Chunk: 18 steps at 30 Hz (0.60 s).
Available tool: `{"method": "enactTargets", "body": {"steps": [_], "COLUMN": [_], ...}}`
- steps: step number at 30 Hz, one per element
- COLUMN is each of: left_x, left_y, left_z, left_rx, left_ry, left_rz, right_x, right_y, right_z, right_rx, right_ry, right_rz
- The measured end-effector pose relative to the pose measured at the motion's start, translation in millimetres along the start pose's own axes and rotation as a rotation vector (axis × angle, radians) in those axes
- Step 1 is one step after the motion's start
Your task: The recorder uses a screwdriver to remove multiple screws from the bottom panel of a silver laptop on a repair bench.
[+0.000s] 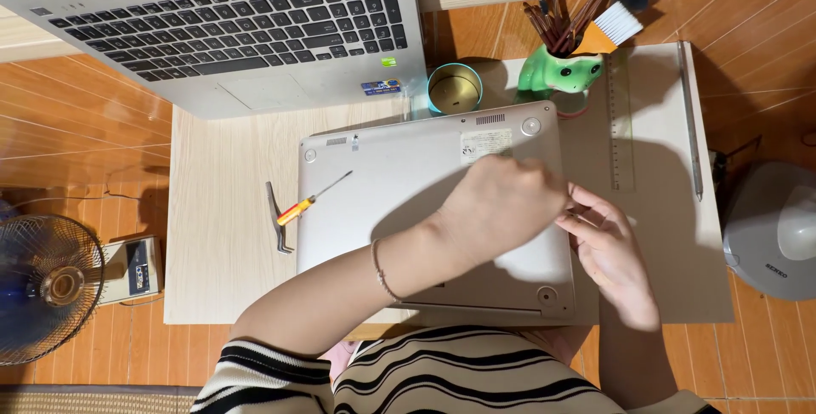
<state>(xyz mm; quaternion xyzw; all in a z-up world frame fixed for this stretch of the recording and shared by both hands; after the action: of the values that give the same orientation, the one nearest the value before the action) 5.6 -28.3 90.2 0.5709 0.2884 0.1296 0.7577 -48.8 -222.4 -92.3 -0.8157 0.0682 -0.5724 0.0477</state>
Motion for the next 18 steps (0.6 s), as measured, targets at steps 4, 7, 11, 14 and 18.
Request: {"method": "enactTargets", "body": {"steps": [4,7,11,14,18], "left_x": [34,77,151,175,204], "left_y": [10,44,20,-17,-72], "left_z": [-30,-99,-270,-382,-456], "left_rx": [-0.079,-0.480,-0.953,-1.140,-1.188], "left_ry": [0.103,0.271,0.795,0.958,1.257], "left_rz": [-0.163,-0.473,-0.343,0.053,-0.114], "right_x": [-14,-43,-78,-82,-61], "right_y": [5,12,22,20,15], "right_z": [13,27,45,42,42], "right_rx": [-0.012,-0.069,-0.115,-0.144,-0.217], "right_ry": [0.007,-0.045,0.025,0.056,0.064], "right_rz": [0.001,-0.077,-0.181,-0.288,-0.532]}}
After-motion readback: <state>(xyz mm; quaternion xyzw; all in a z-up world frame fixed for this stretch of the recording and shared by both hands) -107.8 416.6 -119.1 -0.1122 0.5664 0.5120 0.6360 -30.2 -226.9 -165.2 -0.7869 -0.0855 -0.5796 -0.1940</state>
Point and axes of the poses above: each hand's wrist, its own z-axis towards the middle knuckle, its own y-axis out of the back of the hand, x = y × z, the point moved 4 cm from there along z, towards the middle knuckle, and after that the axes turned 13 degrees about -z, right-handed, at the moved point
